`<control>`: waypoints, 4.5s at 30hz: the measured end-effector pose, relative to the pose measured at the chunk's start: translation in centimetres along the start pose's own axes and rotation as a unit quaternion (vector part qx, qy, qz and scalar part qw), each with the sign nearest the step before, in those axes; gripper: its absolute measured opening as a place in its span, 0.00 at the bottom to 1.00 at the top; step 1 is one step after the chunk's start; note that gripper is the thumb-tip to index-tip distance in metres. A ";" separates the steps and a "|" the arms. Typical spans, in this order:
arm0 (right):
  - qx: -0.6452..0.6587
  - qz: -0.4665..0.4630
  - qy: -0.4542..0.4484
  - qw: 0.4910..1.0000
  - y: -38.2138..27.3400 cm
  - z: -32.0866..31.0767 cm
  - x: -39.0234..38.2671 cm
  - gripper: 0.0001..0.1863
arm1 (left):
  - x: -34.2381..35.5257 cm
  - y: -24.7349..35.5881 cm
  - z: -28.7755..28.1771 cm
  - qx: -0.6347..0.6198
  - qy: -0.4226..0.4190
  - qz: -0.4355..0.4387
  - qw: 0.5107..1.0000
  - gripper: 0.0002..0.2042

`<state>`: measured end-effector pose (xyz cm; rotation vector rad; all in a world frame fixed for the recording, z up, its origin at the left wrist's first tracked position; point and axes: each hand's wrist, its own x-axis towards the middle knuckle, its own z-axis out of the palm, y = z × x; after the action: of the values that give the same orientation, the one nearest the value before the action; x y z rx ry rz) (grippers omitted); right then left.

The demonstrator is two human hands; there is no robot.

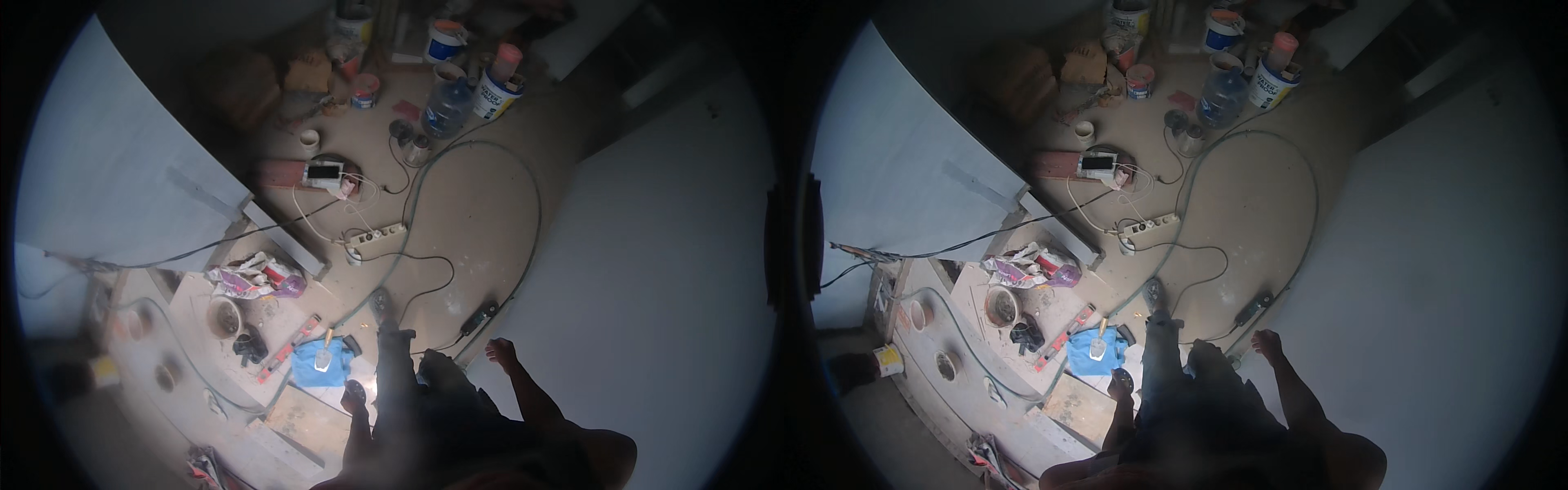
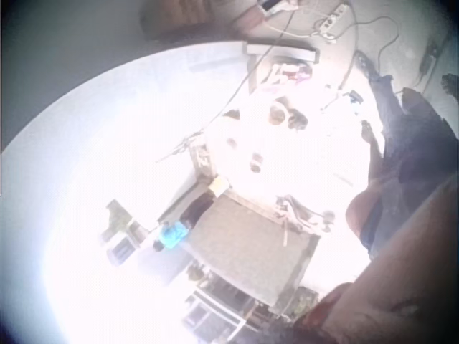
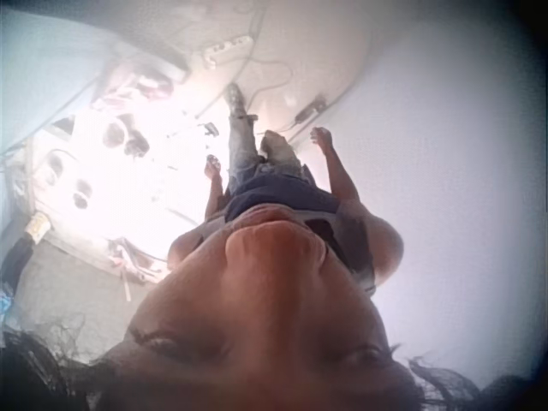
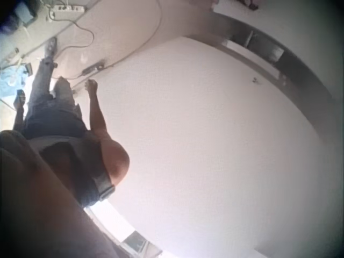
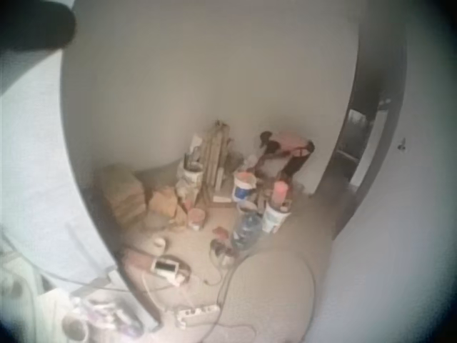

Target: The person measures and marks wooden panels on the floor using a tape measure, a straight edge, and a marker. They repeatedly measure dimensions, draw lines, and adjust the panels before briefly handling a power tool at the end.

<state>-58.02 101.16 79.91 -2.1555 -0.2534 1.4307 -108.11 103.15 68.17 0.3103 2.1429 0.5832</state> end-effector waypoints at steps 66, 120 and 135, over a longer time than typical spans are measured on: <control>-0.716 -0.622 -0.258 -0.187 -19.5 51.5 70.5 0.22 | 34.6 13.1 80.7 -0.281 0.459 0.212 0.816 0.20; -0.646 -0.593 -0.425 -0.225 -23.0 57.8 77.0 0.16 | 42.1 17.7 79.2 -0.076 0.348 0.097 0.929 0.10; -0.561 -0.676 -0.462 -0.118 -28.6 52.0 73.8 0.17 | 36.4 12.8 77.0 -0.532 0.070 0.152 0.830 0.51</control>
<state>-69.85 174.26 20.92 -0.7213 2.7081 -0.2077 -67.37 152.06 10.17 -0.0343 1.5698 1.9014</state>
